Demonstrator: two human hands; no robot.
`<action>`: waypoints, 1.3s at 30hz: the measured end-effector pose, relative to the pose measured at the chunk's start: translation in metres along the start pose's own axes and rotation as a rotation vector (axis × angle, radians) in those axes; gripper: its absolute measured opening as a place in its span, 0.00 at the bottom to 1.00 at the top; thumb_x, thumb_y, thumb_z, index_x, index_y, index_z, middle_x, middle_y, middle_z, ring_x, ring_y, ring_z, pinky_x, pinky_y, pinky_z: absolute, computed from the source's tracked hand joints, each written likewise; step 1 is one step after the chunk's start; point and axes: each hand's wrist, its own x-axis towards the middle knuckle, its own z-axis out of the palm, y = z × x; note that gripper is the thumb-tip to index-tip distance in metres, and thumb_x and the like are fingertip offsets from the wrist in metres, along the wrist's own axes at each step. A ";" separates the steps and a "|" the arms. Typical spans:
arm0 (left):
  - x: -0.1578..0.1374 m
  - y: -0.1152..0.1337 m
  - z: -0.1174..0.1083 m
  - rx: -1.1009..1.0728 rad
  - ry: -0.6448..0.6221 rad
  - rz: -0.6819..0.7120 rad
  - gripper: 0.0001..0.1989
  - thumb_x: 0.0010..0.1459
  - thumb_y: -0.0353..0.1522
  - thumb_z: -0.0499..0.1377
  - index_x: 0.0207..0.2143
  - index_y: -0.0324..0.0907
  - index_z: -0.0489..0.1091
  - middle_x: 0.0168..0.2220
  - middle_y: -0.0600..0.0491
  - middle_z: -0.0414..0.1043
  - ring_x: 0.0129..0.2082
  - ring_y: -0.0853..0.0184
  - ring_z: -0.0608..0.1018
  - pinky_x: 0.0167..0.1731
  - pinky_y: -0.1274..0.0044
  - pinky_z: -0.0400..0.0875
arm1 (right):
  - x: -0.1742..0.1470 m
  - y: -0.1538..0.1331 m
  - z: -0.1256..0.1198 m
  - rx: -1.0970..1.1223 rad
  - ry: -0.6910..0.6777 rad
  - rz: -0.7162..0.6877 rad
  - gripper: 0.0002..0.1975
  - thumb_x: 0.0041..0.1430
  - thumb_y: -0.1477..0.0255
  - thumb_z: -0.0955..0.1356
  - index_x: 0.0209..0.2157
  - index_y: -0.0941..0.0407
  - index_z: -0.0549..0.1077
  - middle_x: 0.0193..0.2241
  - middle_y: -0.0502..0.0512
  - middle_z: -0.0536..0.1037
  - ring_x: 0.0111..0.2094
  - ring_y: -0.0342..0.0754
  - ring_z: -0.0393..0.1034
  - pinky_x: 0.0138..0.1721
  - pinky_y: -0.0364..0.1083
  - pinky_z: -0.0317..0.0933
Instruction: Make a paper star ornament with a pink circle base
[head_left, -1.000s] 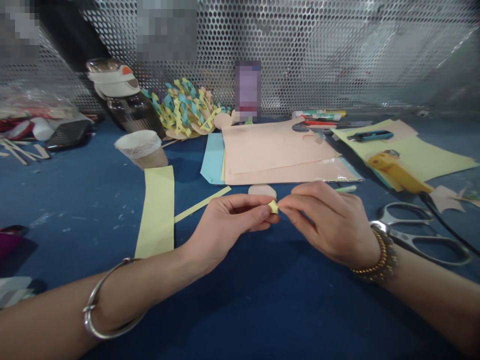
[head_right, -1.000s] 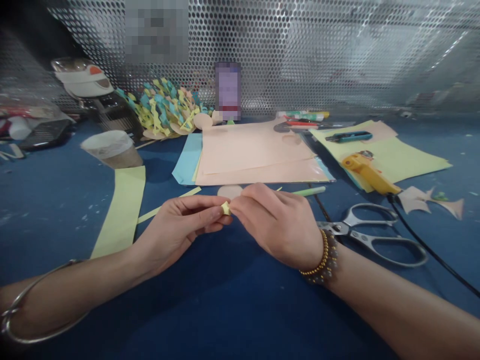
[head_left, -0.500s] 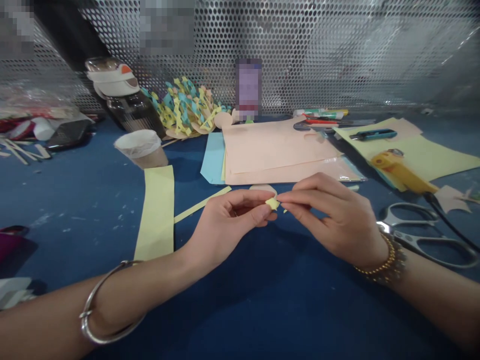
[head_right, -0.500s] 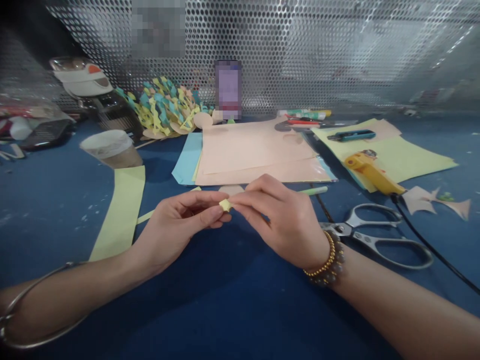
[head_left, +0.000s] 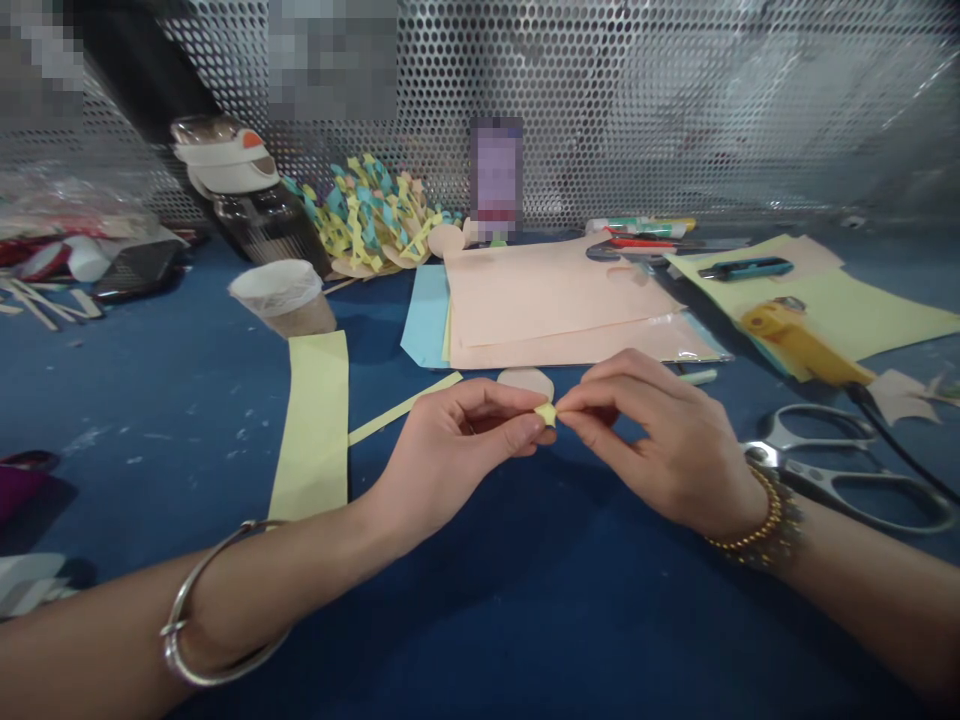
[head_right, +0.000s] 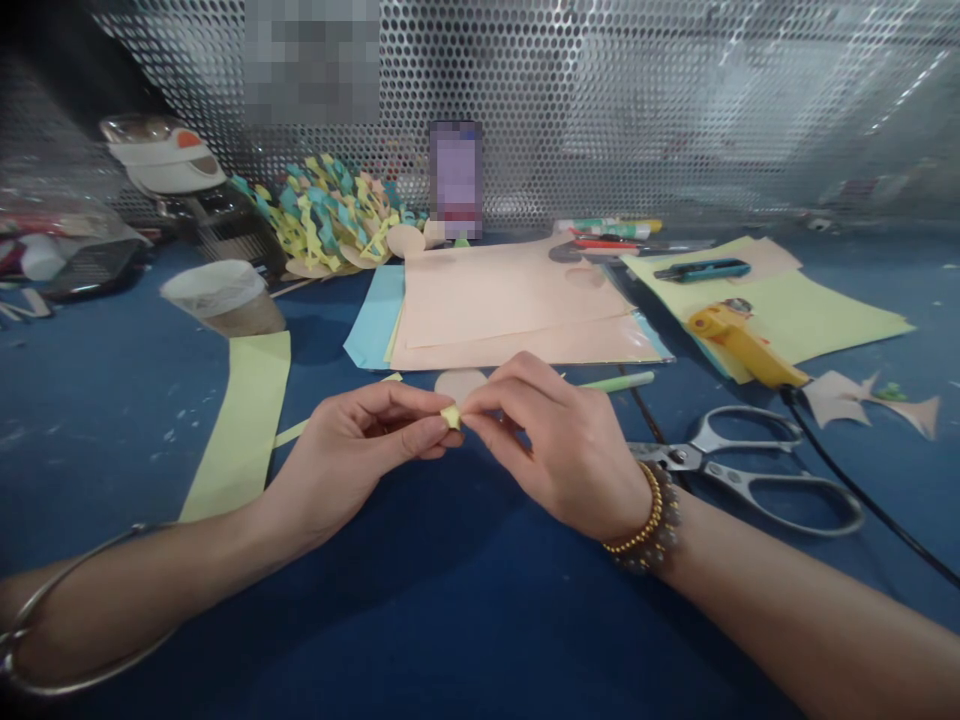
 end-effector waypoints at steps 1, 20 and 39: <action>0.000 0.000 0.000 -0.001 -0.003 0.001 0.04 0.52 0.29 0.66 0.32 0.40 0.76 0.29 0.58 0.80 0.31 0.73 0.82 0.32 0.87 0.77 | 0.000 0.000 0.000 0.004 -0.010 0.005 0.04 0.60 0.75 0.67 0.34 0.58 0.75 0.31 0.51 0.74 0.28 0.40 0.69 0.29 0.41 0.64; -0.004 0.007 -0.005 0.736 0.132 0.402 0.06 0.56 0.36 0.62 0.35 0.49 0.78 0.32 0.58 0.81 0.30 0.69 0.81 0.35 0.80 0.76 | 0.005 0.000 -0.002 0.143 -0.003 0.074 0.05 0.61 0.77 0.66 0.32 0.59 0.74 0.29 0.53 0.73 0.29 0.42 0.69 0.29 0.42 0.64; -0.003 0.005 -0.016 1.130 0.051 0.753 0.08 0.60 0.31 0.56 0.37 0.48 0.76 0.34 0.55 0.80 0.34 0.67 0.79 0.38 0.78 0.71 | 0.004 -0.002 -0.005 0.115 0.002 0.024 0.04 0.59 0.76 0.67 0.34 0.56 0.75 0.30 0.52 0.74 0.27 0.42 0.70 0.29 0.42 0.66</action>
